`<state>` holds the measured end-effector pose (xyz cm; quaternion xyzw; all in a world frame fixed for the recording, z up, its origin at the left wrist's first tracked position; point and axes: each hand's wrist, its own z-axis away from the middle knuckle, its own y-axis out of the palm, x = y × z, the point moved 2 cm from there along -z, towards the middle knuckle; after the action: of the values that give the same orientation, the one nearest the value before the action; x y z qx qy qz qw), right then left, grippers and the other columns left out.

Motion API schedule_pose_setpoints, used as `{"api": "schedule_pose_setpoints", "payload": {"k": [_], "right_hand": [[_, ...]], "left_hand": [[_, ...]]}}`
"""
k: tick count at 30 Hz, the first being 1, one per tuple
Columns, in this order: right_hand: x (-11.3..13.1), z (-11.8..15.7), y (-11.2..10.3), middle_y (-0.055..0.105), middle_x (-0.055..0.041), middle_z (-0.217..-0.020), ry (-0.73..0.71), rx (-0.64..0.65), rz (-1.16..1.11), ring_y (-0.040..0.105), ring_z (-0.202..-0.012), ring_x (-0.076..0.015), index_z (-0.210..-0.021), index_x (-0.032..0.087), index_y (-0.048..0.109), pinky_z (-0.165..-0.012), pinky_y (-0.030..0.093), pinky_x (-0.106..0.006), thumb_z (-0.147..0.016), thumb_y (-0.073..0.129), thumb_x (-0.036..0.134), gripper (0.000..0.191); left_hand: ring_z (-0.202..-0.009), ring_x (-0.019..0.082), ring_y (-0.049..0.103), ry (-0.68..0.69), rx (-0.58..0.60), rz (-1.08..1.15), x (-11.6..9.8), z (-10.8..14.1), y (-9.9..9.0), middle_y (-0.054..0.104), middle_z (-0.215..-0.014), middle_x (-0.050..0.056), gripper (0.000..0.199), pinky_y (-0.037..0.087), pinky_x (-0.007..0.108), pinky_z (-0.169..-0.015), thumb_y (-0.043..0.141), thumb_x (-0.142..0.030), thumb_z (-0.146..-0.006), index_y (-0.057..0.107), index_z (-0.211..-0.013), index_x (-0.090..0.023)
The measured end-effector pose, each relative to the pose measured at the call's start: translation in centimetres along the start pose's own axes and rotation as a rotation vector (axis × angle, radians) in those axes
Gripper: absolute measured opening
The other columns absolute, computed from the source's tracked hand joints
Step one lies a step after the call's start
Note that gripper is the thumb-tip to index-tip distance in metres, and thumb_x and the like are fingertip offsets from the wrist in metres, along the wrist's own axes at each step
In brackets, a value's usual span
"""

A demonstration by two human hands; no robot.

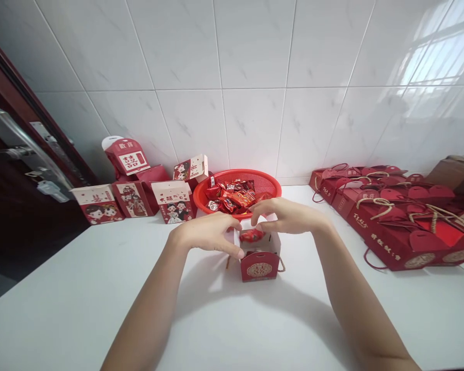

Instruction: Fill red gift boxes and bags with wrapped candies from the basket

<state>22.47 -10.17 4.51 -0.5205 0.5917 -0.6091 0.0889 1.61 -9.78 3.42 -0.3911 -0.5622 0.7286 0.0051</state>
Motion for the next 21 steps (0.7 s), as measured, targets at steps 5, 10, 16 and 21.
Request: {"api": "schedule_pose_setpoints", "payload": {"k": [5,10,16,21], "right_hand": [[0.0,0.4,-0.4,0.075,-0.0017,-0.091,-0.024,-0.084,0.008,0.066,-0.077,-0.0175,-0.091,0.024,0.077,-0.062,0.046,-0.026,-0.085,0.067,0.022,0.012],[1.0,1.3,-1.4,0.075,-0.001,-0.089,-0.015,-0.118,-0.041,0.068,-0.078,-0.0178,-0.093,0.024,0.076,-0.066,0.051,-0.028,-0.088,0.065,0.026,0.012],[0.5,3.4,-0.4,0.074,-0.0021,-0.089,0.04,-0.238,-0.041,0.068,-0.078,-0.0179,-0.091,0.025,0.075,-0.065,0.052,-0.027,-0.084,0.068,0.024,0.01],[-1.0,6.5,2.0,0.07,-0.0018,-0.081,0.168,-0.392,-0.067,0.06,-0.064,-0.0147,-0.084,0.025,0.075,-0.056,0.048,-0.025,-0.071,0.08,0.027,0.015]], "left_hand": [[-0.084,0.026,0.067,-0.001,0.115,-0.045,0.0,0.0,0.0,0.075,-0.087,0.003,0.045,0.043,0.026,-0.069,0.08,-0.051,-0.058,0.077,-0.095,-0.025],[-0.081,0.025,0.067,-0.005,0.037,0.012,-0.4,0.2,-0.2,0.076,-0.087,0.003,0.043,0.043,0.025,-0.065,0.084,-0.051,-0.052,0.078,-0.087,-0.026],[-0.073,0.024,0.065,-0.014,0.108,-0.06,-1.4,0.6,0.1,0.074,-0.077,0.003,0.028,0.04,0.026,-0.061,0.079,-0.048,-0.062,0.077,-0.077,-0.024],[-0.065,0.02,0.061,0.065,0.097,-0.022,-2.3,0.6,0.7,0.068,-0.069,0.0,0.029,0.037,0.025,-0.056,0.08,-0.051,-0.061,0.072,-0.067,-0.024]]}}
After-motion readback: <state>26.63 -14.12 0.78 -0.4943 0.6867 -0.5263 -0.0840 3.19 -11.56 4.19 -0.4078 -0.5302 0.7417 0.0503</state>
